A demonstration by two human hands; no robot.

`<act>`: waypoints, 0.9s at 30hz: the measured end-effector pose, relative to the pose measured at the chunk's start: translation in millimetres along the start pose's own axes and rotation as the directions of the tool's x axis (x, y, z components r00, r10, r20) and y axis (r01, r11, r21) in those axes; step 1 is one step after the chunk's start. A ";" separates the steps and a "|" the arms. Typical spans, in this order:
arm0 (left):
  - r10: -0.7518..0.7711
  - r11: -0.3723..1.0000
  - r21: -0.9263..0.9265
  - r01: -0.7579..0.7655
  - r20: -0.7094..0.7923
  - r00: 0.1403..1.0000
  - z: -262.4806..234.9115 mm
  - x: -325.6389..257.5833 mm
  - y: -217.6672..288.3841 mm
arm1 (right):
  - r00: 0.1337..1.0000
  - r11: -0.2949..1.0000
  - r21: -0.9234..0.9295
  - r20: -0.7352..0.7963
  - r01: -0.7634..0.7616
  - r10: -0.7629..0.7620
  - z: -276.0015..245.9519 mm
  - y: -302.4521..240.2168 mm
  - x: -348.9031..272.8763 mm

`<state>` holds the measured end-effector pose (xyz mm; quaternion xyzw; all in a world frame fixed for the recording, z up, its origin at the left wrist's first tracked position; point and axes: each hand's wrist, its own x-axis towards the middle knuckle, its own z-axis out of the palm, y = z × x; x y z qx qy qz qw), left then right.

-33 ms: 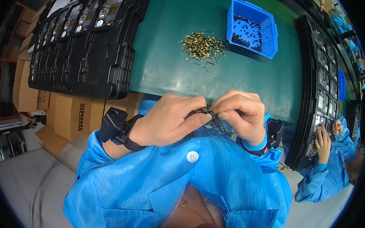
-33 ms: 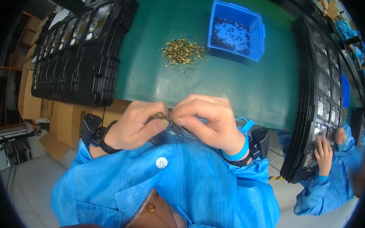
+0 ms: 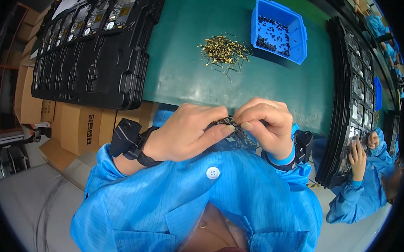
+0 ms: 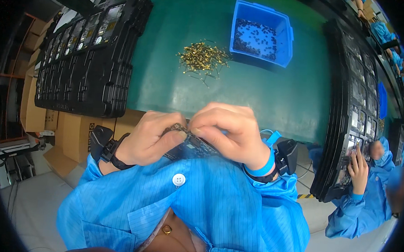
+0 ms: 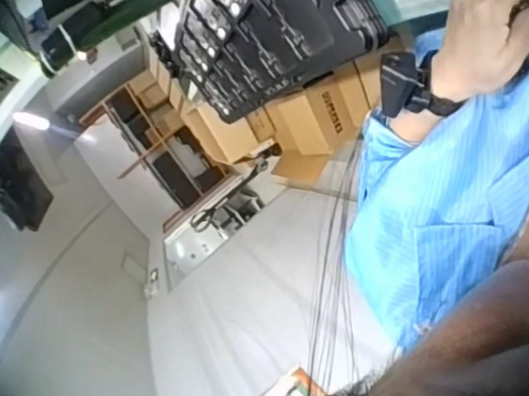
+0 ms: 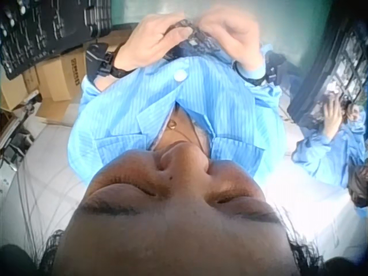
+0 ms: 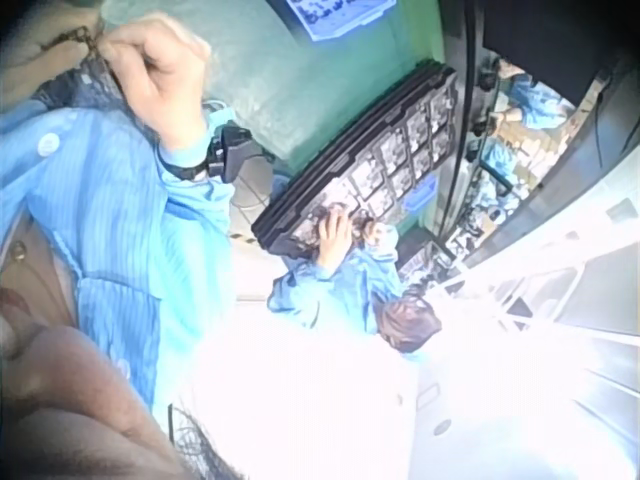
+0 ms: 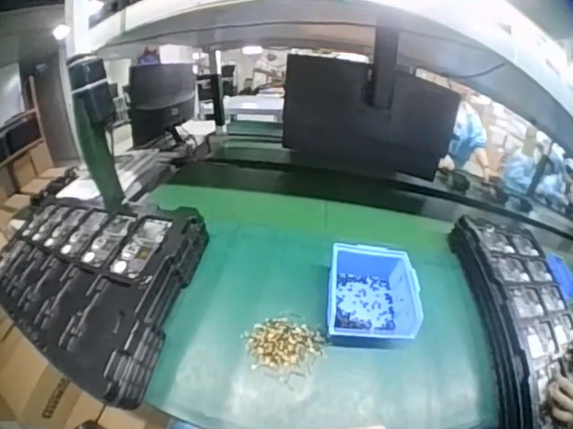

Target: Manually assembling electronic components onto a motherboard or circuit board chassis.

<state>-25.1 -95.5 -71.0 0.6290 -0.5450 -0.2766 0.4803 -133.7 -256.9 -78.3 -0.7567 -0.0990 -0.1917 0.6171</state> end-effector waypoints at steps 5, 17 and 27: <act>-0.007 1.000 -0.003 0.007 0.006 1.000 -0.2 -0.7 1.5 | 0.992 0.991 -0.034 0.002 0.128 -0.128 4.3 8.4 2.8; 0.014 1.000 0.024 -0.013 -0.048 0.999 2.0 -3.6 1.0 | 0.997 0.993 0.110 0.062 0.047 -0.054 6.4 13.6 4.1; 0.088 0.993 0.087 -0.085 -0.029 0.996 1.9 -2.3 2.1 | 0.983 0.911 0.383 0.155 -0.153 0.100 6.9 12.6 -0.8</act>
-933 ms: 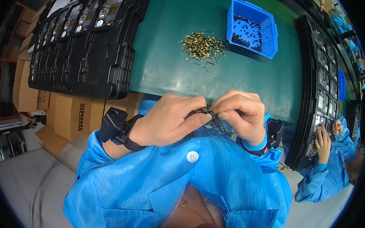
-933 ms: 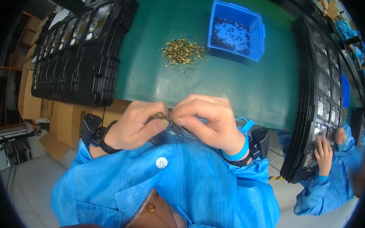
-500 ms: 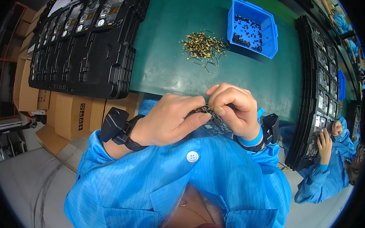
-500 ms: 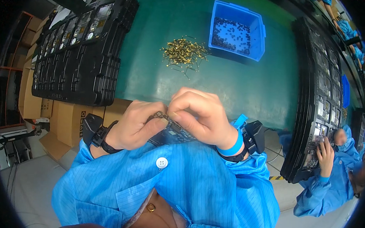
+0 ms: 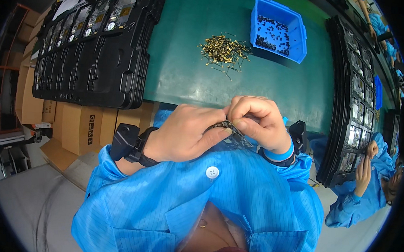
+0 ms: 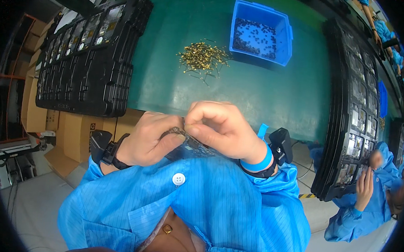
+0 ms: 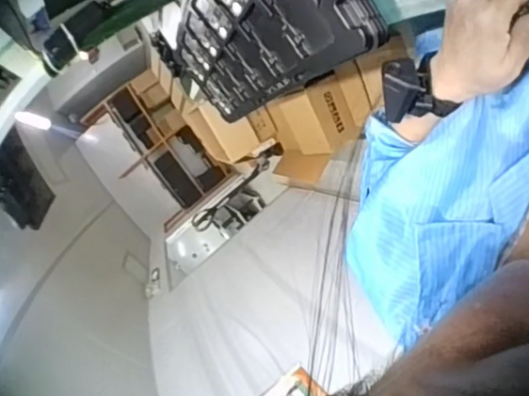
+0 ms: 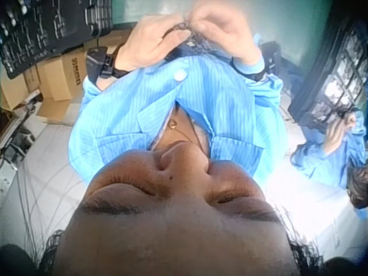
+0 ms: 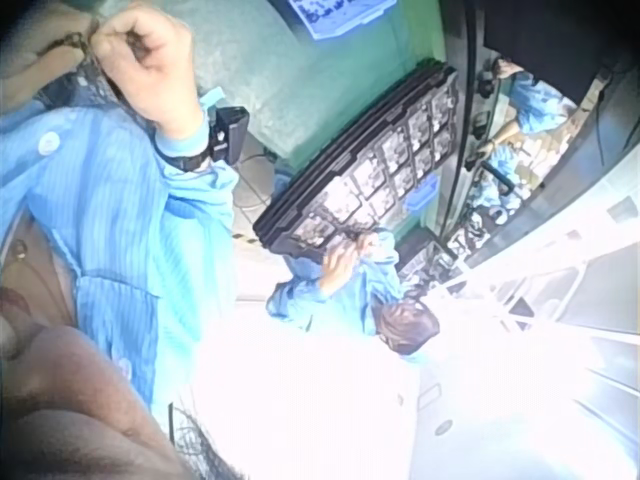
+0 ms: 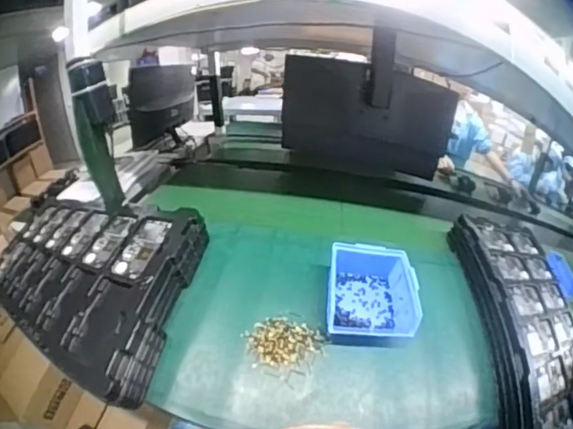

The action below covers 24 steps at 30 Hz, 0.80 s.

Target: Manually assembling electronic components onto a motherboard or circuit board chassis.

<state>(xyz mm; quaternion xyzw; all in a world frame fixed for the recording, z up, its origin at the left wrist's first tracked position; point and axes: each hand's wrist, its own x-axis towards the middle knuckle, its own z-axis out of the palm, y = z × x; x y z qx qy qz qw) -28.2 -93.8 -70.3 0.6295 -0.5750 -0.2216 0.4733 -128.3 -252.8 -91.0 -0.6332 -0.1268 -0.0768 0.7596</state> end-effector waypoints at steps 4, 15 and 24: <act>-0.009 1.000 -0.021 0.010 0.038 0.999 -1.7 0.1 -3.7 | 0.971 0.949 0.207 0.031 -0.238 0.237 -2.8 -11.3 0.3; -0.032 -0.108 -0.980 0.168 0.172 0.985 3.0 9.5 -37.3 | 0.933 0.992 0.119 -0.359 0.050 -0.004 -0.3 14.4 13.3; 0.292 -0.446 -0.762 0.469 0.371 0.881 16.3 6.2 -44.1 | 0.893 0.716 -0.577 0.052 0.393 -0.448 -0.8 9.2 21.6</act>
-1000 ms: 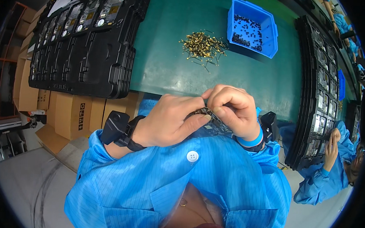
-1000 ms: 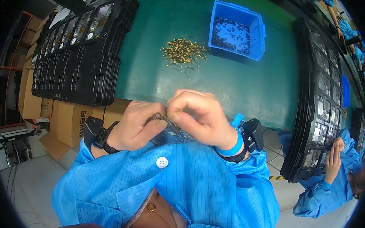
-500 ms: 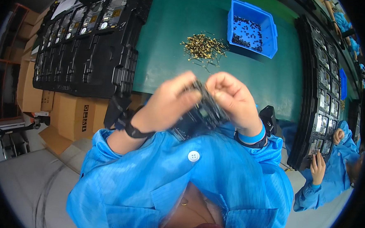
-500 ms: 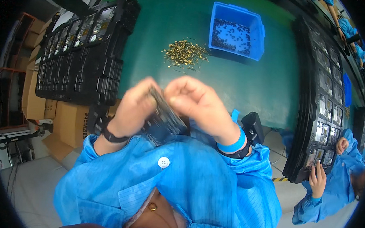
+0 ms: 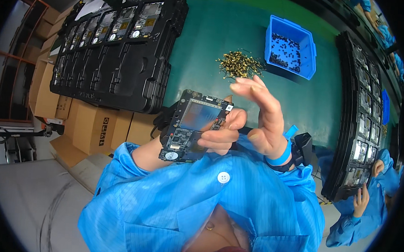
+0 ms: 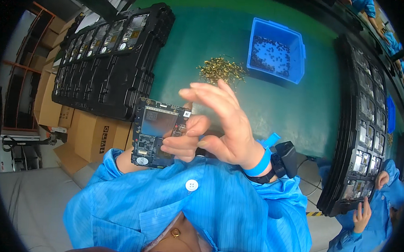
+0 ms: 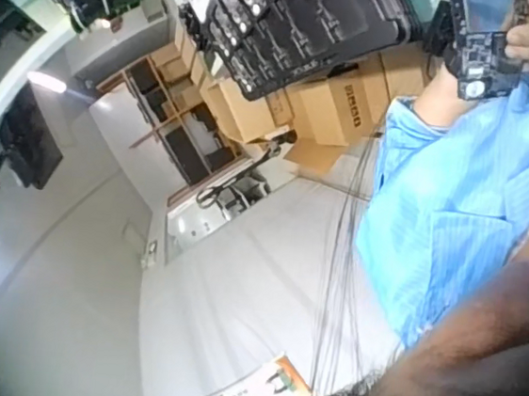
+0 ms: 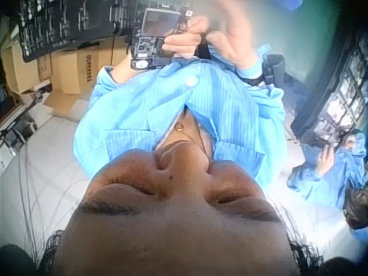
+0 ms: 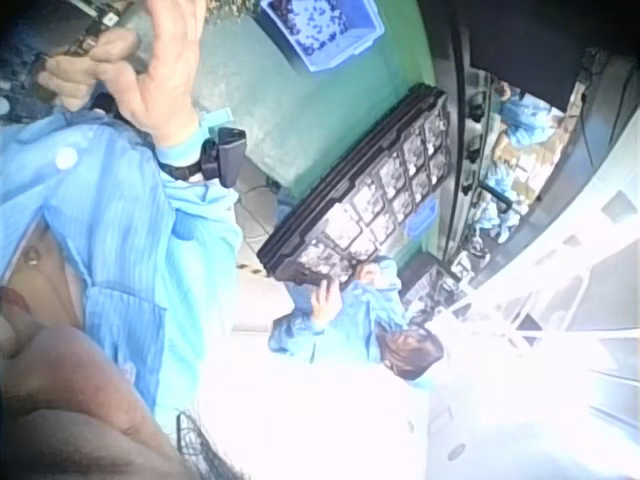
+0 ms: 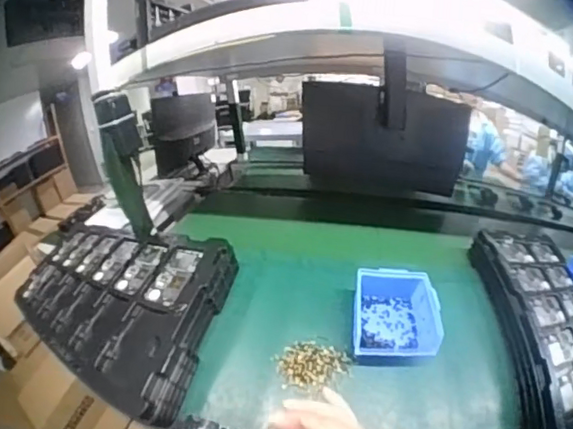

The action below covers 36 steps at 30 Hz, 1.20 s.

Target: Manually assembling electronic components onto a motherboard or circuit board chassis.

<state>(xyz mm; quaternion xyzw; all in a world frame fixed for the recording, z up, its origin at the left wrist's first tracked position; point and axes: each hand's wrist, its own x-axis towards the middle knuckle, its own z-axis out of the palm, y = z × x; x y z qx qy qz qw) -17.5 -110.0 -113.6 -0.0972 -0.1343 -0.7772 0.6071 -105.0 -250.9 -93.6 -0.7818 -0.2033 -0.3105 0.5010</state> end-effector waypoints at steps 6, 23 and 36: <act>-0.035 0.999 -0.037 0.037 0.038 0.999 -11.7 -2.0 -0.3 | 0.998 0.996 -0.070 0.045 0.046 -0.043 4.4 1.0 -2.8; -0.005 0.982 -0.189 0.026 0.113 0.994 -13.3 -10.0 -5.3 | 0.953 0.912 -0.313 0.230 0.264 -0.197 -6.9 14.3 -4.4; -0.027 0.990 -0.133 0.038 0.078 0.997 -11.0 -9.3 3.6 | 0.986 0.945 -0.302 0.142 0.127 -0.087 4.3 7.4 -10.6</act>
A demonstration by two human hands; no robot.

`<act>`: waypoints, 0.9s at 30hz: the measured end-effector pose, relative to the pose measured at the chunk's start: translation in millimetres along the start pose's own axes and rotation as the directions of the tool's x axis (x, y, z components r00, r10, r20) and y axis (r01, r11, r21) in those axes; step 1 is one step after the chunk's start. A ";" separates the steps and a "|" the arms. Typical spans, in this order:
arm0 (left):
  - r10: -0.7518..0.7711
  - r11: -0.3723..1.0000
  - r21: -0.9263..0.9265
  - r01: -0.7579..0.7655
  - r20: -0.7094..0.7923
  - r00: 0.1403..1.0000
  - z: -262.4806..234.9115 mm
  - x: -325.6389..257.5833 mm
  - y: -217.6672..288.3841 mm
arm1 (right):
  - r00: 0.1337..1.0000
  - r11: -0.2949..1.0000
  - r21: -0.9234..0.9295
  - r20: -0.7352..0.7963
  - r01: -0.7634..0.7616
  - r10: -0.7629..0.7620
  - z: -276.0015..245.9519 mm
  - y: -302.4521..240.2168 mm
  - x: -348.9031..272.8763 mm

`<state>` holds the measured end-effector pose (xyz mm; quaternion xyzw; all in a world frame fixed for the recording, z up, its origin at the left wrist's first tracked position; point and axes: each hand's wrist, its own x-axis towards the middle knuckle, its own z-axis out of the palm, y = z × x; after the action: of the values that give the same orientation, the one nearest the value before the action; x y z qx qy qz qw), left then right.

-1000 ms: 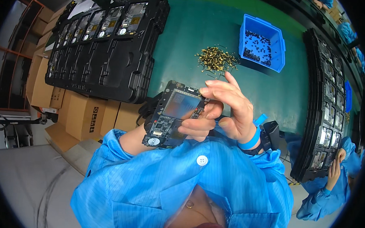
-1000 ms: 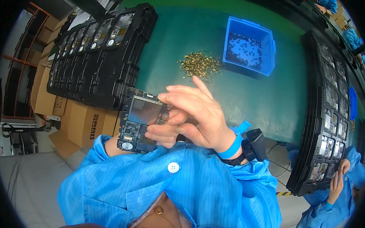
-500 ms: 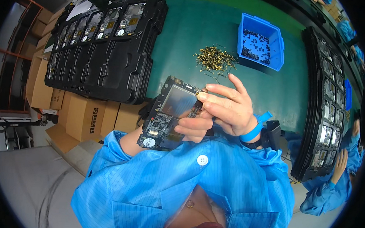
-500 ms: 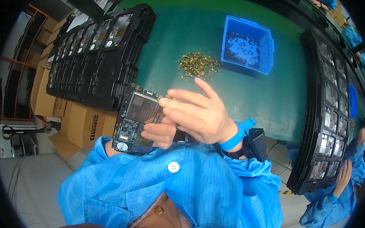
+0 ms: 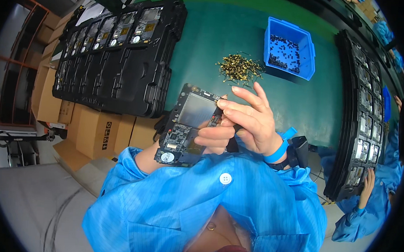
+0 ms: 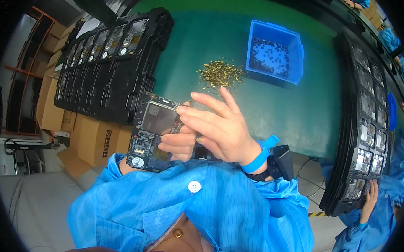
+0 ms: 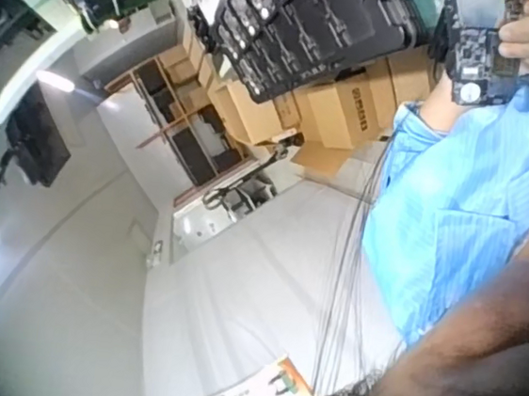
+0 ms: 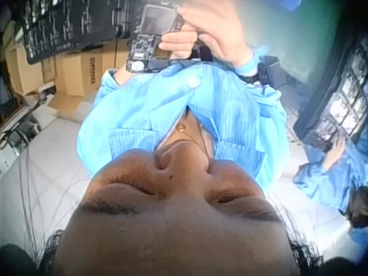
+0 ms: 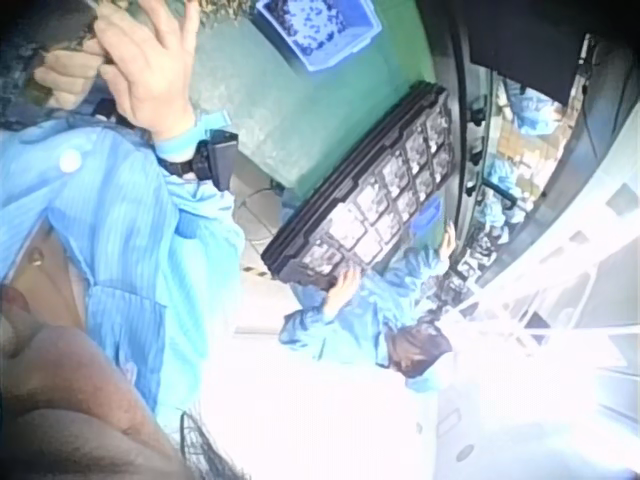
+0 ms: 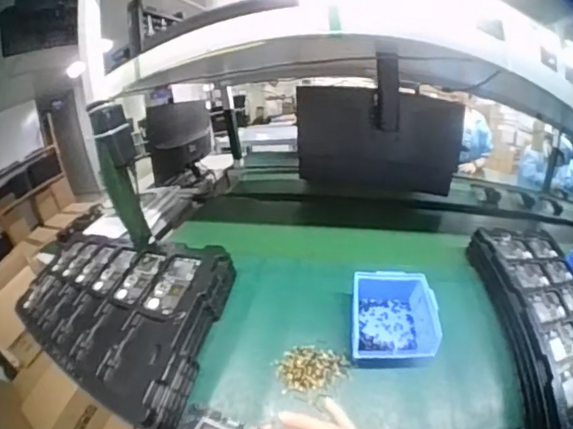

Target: Manually assembling electronic components onto a motherboard or circuit board chassis.

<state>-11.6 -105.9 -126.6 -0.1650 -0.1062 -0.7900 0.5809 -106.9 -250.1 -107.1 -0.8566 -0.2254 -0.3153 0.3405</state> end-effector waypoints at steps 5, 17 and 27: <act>0.004 0.998 0.057 -0.004 -0.009 1.000 -5.5 -4.9 0.2 | 0.999 1.000 -0.013 0.051 -0.010 0.011 -2.9 -5.0 5.2; 0.401 0.834 0.467 -0.293 -0.150 0.903 25.2 1.0 10.9 | 0.726 0.234 0.777 0.371 -0.584 0.579 25.4 -26.3 -9.8; 0.556 0.691 0.559 -0.457 -0.008 0.831 10.9 5.9 31.0 | 0.545 -0.047 0.631 0.703 -0.775 0.456 39.0 -23.5 1.1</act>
<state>17.8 -116.6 -115.0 0.0515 -0.2205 -0.5475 0.8056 -105.2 -206.1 -118.2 -0.5346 0.0122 0.1901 0.8233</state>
